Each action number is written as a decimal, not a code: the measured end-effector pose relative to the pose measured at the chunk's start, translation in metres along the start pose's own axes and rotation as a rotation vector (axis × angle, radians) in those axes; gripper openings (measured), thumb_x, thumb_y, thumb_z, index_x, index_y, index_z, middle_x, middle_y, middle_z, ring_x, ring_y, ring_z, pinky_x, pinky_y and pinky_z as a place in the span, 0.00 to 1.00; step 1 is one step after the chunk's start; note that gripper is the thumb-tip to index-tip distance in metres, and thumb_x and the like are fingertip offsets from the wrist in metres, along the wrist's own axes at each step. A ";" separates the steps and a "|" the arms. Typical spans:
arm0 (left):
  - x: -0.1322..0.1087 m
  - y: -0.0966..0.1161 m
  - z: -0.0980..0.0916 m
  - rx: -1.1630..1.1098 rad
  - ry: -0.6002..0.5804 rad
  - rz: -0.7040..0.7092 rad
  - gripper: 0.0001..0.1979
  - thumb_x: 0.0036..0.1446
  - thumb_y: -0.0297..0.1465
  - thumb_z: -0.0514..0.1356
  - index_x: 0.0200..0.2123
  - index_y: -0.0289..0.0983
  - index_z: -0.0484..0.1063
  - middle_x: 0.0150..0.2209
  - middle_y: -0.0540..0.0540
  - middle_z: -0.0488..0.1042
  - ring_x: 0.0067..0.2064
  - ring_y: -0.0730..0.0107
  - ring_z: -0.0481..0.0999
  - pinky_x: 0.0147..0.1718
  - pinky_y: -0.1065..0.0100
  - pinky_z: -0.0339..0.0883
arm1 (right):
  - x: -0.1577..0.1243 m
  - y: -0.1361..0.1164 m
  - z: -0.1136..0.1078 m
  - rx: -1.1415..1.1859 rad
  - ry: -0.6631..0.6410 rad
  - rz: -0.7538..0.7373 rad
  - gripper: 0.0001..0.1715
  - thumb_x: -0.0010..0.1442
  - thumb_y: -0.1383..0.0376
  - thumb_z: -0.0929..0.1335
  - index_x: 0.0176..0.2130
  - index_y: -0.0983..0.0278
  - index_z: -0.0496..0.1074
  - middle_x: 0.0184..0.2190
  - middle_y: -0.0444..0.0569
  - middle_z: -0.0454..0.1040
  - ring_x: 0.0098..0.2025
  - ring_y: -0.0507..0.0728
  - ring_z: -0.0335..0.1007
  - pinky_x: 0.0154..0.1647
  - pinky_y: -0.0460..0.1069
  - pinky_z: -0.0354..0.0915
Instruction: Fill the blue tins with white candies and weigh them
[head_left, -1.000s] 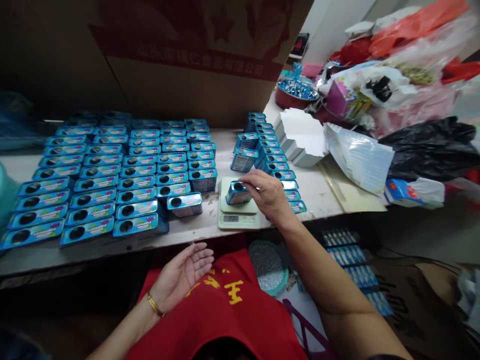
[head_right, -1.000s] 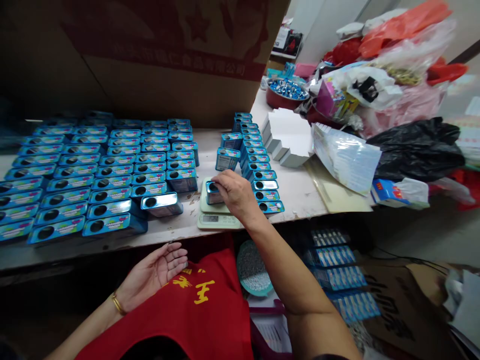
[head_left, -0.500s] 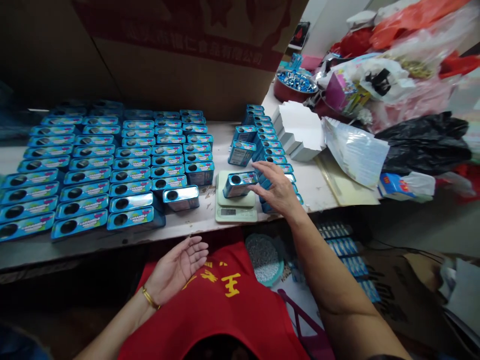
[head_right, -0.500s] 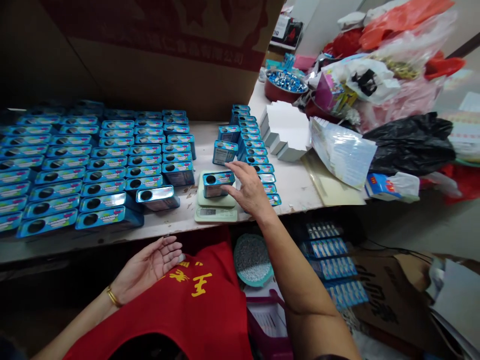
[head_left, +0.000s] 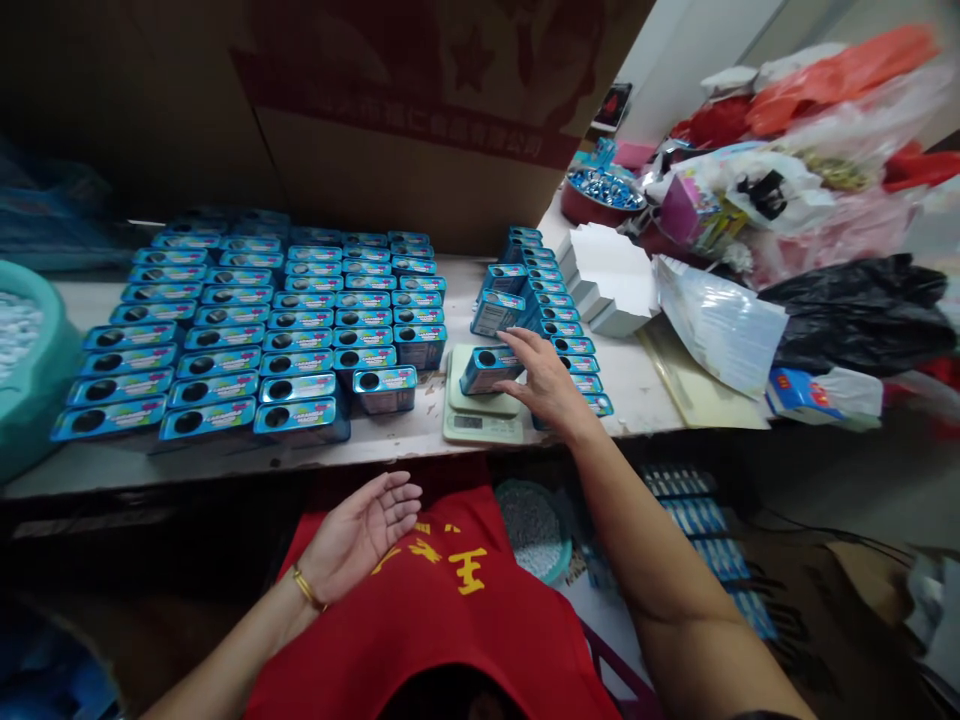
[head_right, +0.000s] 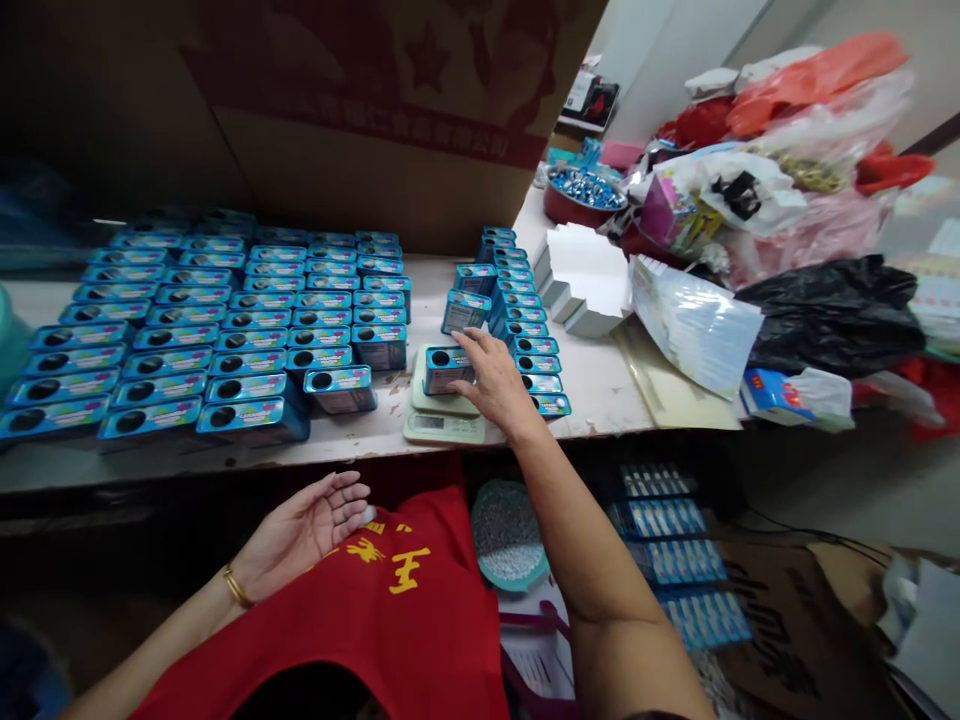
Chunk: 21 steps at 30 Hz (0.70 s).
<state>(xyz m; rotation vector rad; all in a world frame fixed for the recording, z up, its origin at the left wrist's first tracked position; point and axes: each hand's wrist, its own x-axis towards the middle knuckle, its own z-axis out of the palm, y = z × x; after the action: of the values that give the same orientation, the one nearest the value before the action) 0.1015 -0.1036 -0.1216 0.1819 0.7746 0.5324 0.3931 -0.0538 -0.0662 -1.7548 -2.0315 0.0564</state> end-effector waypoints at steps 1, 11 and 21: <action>-0.001 -0.001 -0.001 -0.002 0.000 0.005 0.10 0.54 0.28 0.53 0.38 0.32 0.69 0.37 0.40 0.74 0.38 0.66 0.74 0.40 0.64 0.67 | -0.001 0.000 0.000 0.008 0.004 0.006 0.30 0.50 0.68 0.66 0.53 0.61 0.59 0.51 0.52 0.60 0.52 0.60 0.56 0.52 0.57 0.56; -0.014 0.000 -0.003 -0.034 -0.013 0.075 0.10 0.53 0.30 0.55 0.38 0.32 0.70 0.35 0.41 0.74 0.34 0.69 0.74 0.37 0.67 0.67 | -0.019 -0.100 0.032 0.141 -0.076 -0.179 0.25 0.53 0.71 0.62 0.51 0.65 0.59 0.45 0.53 0.64 0.47 0.58 0.58 0.48 0.54 0.60; 0.009 0.034 -0.005 0.054 0.081 0.261 0.04 0.49 0.26 0.58 0.32 0.34 0.67 0.41 0.41 0.72 0.46 0.60 0.71 0.44 0.59 0.64 | 0.023 -0.086 0.041 -0.116 0.040 -0.189 0.16 0.57 0.60 0.62 0.46 0.59 0.65 0.45 0.49 0.66 0.46 0.57 0.60 0.47 0.52 0.59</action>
<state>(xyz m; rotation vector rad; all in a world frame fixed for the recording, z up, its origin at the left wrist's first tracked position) 0.0904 -0.0698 -0.1190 0.3158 0.8496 0.7701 0.2963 -0.0373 -0.0681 -1.6077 -2.2002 -0.1574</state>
